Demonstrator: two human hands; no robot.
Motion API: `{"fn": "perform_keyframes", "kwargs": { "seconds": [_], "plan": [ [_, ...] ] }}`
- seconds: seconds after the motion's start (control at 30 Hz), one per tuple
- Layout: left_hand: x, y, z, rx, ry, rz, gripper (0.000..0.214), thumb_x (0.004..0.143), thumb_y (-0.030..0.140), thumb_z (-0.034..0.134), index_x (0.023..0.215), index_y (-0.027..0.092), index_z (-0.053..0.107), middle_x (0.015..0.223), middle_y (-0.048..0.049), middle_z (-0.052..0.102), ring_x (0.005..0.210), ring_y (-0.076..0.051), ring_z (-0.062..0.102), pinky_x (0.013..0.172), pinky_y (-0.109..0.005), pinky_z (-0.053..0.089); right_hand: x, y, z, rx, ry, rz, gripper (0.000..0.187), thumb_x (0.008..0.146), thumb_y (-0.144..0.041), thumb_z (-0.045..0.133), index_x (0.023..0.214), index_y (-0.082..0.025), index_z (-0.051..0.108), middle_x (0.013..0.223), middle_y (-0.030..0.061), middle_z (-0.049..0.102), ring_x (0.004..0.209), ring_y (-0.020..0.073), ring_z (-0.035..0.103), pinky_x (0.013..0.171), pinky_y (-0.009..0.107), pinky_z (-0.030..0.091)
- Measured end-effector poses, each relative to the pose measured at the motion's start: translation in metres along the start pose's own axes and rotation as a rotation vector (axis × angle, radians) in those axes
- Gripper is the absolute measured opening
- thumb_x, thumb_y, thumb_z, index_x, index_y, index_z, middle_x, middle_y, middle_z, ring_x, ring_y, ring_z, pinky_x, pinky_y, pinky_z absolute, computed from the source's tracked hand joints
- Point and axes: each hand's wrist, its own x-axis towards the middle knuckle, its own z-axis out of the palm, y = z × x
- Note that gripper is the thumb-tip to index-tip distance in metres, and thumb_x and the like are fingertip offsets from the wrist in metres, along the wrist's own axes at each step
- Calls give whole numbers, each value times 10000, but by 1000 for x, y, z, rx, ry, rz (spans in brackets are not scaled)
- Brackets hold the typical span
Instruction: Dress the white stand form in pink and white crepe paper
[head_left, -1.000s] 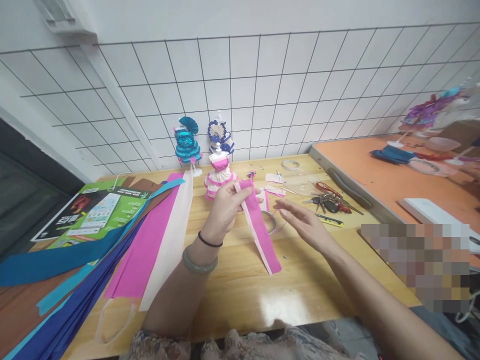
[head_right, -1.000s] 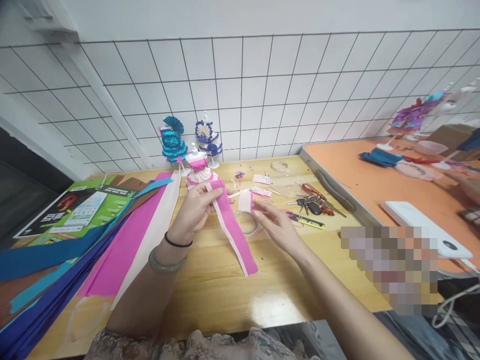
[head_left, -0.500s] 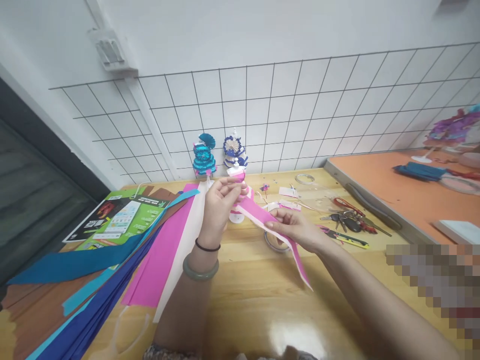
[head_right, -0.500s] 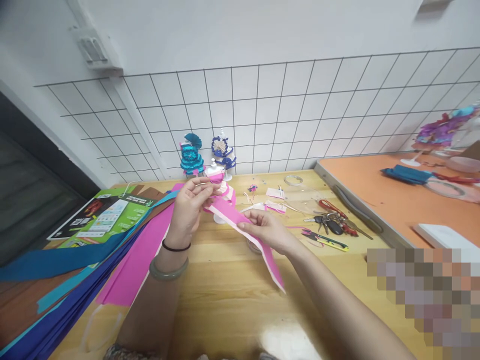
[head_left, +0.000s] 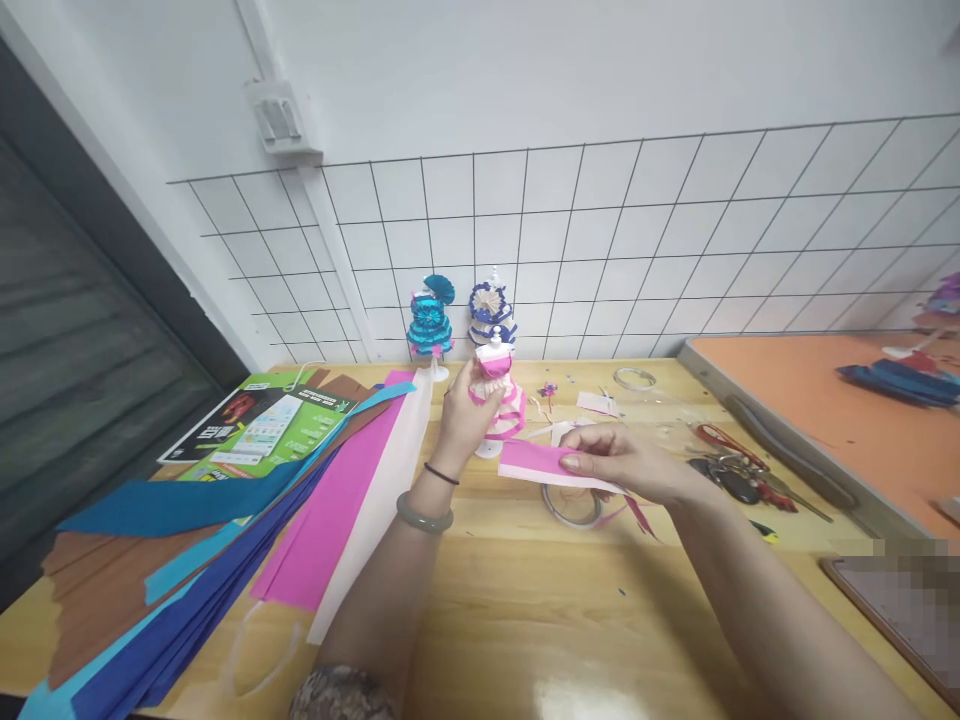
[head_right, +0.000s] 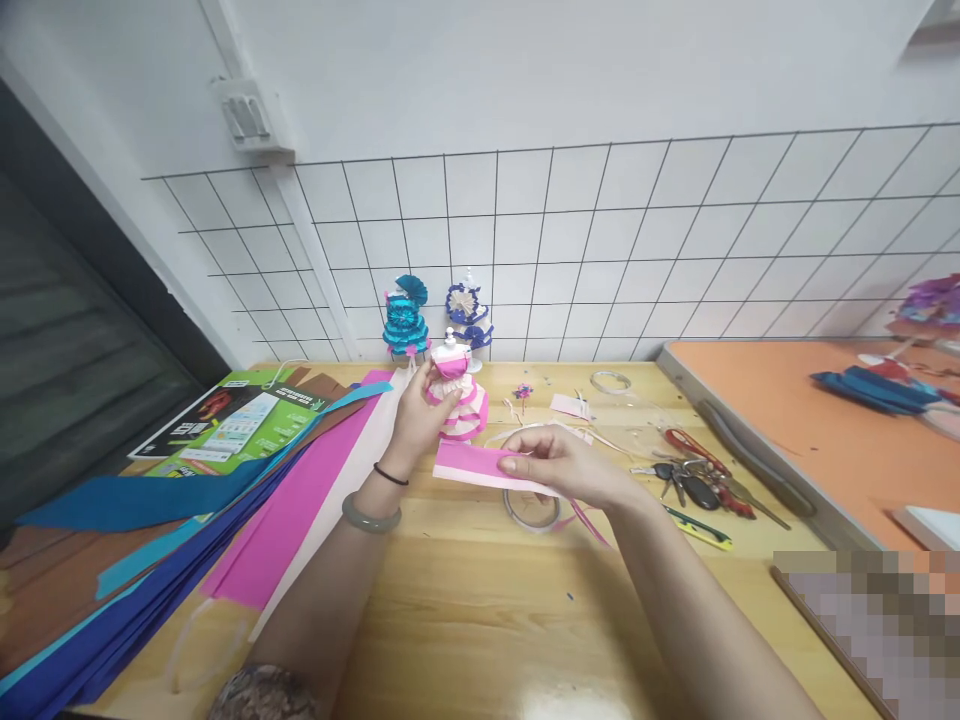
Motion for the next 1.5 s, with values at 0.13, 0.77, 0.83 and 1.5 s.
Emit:
{"fn": "perform_keyframes", "kwargs": {
  "seconds": [0.13,0.77,0.83,1.5],
  "plan": [
    [0,2,-2,-19,10,11,473,721,226,640,1180,192,528,1194,-96,576,1128,-210,524,1006,-359,367,9,-3,-4,-3,-9,-21,274,725,-433,667,773,-165,640,628,-19,549,520,77,457,474,207,357],
    [3,17,-28,-243,-356,-92,393,686,236,675,1058,162,573,1135,-107,618,1085,-221,563,918,-335,444,10,-2,-12,-61,-5,-69,310,747,-472,634,740,-163,599,628,-21,510,536,73,412,464,206,307],
    [2,19,-28,-234,-380,-82,406,684,237,678,1067,163,563,1137,-106,613,1090,-221,559,926,-336,441,11,-2,-9,-68,33,-51,304,721,-461,664,766,-165,614,618,-22,525,529,77,426,463,209,314],
    [-2,24,-26,-202,-457,-39,582,710,277,676,1246,209,457,1172,-109,587,1110,-242,549,935,-363,446,12,-6,0,-300,369,-434,180,771,-385,640,776,-206,659,1119,71,609,1111,241,515,916,380,409]
  ]
}}
